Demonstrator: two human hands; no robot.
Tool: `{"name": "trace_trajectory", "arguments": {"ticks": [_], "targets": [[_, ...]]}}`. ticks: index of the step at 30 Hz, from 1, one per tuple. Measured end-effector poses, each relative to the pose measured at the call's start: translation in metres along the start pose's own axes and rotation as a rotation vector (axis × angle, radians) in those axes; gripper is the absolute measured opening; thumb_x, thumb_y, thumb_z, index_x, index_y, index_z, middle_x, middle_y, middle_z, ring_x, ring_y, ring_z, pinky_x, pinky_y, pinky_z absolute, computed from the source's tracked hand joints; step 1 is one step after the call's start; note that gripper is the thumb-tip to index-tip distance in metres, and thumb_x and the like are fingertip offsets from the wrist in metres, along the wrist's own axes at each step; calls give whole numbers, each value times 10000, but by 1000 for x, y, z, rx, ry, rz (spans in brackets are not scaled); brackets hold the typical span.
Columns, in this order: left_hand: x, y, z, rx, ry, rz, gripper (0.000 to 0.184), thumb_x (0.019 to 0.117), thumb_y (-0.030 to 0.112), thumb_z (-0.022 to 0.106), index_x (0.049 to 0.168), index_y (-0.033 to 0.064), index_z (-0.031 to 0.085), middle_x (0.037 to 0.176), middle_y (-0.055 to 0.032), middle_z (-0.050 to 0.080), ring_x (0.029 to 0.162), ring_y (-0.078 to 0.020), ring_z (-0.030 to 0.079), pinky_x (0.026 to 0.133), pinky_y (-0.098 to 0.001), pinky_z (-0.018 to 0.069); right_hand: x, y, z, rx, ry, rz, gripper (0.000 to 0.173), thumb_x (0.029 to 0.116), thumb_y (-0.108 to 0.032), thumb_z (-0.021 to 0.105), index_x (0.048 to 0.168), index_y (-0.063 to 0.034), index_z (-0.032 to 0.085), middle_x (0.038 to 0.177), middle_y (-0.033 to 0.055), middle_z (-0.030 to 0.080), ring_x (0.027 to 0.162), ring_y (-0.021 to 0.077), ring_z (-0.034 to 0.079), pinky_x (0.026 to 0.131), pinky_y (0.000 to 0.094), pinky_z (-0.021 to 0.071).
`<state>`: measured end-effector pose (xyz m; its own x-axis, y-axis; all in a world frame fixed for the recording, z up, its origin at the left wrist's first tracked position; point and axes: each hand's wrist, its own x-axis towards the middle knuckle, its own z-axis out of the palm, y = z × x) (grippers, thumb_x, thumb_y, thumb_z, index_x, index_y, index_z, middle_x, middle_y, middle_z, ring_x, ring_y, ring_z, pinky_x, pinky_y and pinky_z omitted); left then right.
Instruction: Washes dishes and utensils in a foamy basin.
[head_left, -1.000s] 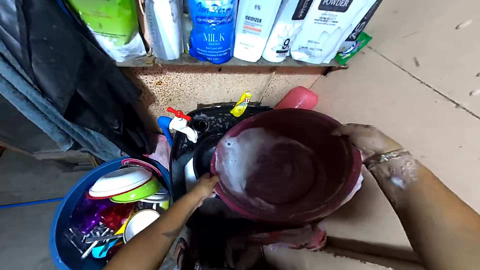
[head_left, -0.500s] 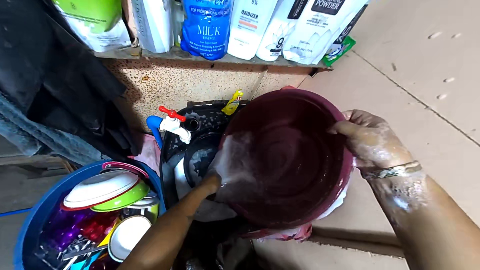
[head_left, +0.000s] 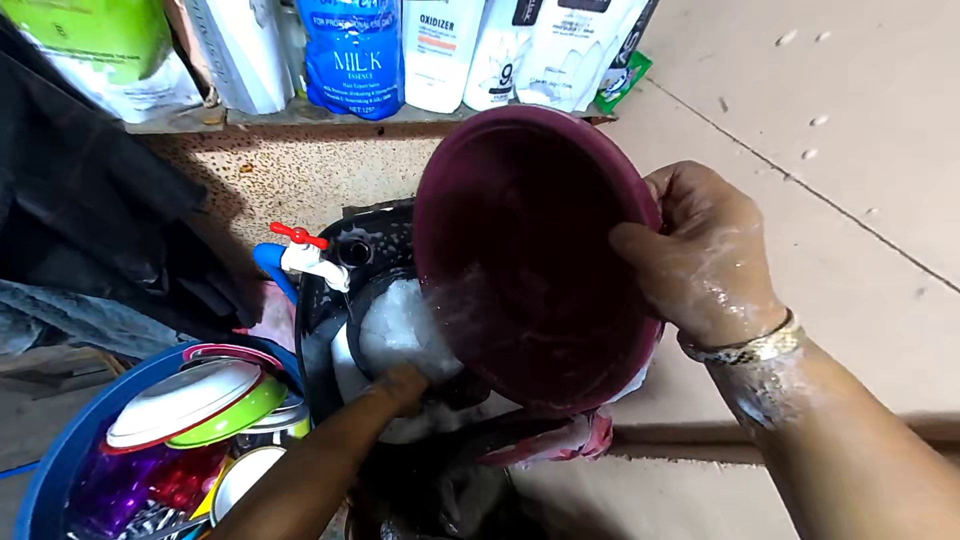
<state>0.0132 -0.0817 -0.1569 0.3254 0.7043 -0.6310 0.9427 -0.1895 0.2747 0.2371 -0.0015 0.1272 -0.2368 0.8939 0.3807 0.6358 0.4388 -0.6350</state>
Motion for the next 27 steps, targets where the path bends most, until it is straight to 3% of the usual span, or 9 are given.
{"name": "trace_trajectory", "arguments": {"ticks": [5,14,20,23,27], "targets": [[-5,8,-19,37,-15,66,325,1005,278,622,1233,53,672,1226,-218,670,1184,-434,620,968,-655,487,-16,-11,-4,-86,31,-151,252,789,-169,660,1032,-134,604,787,-44,605,648,24,571,551,245,466],[-41,23,-33,133,43,-8,283,1049,160,522,1263,20,641,1221,-250,662,1188,-451,618,998,-611,490,-31,-10,-29,-195,168,-292,146,881,-180,617,1003,-105,590,742,-18,569,606,41,524,523,236,413],[-62,18,-52,219,37,8,338,1048,174,523,1369,115,616,1174,-225,689,1137,-430,647,969,-608,496,-27,15,-56,-194,231,-183,163,902,-231,643,1011,-124,587,789,-12,588,663,53,555,579,277,452],[-64,16,-66,242,52,38,335,1036,177,548,1359,148,633,1146,-197,704,1108,-409,663,941,-604,510,-25,30,-66,-190,264,-129,203,896,-244,653,1040,-113,596,829,11,611,702,79,579,617,315,474],[-72,15,-93,268,77,92,289,1050,295,570,1284,179,694,1112,-151,722,1090,-363,672,952,-578,509,-25,46,-75,-201,295,-55,236,882,-245,658,1048,-95,583,824,30,596,696,100,568,618,344,465]]}}
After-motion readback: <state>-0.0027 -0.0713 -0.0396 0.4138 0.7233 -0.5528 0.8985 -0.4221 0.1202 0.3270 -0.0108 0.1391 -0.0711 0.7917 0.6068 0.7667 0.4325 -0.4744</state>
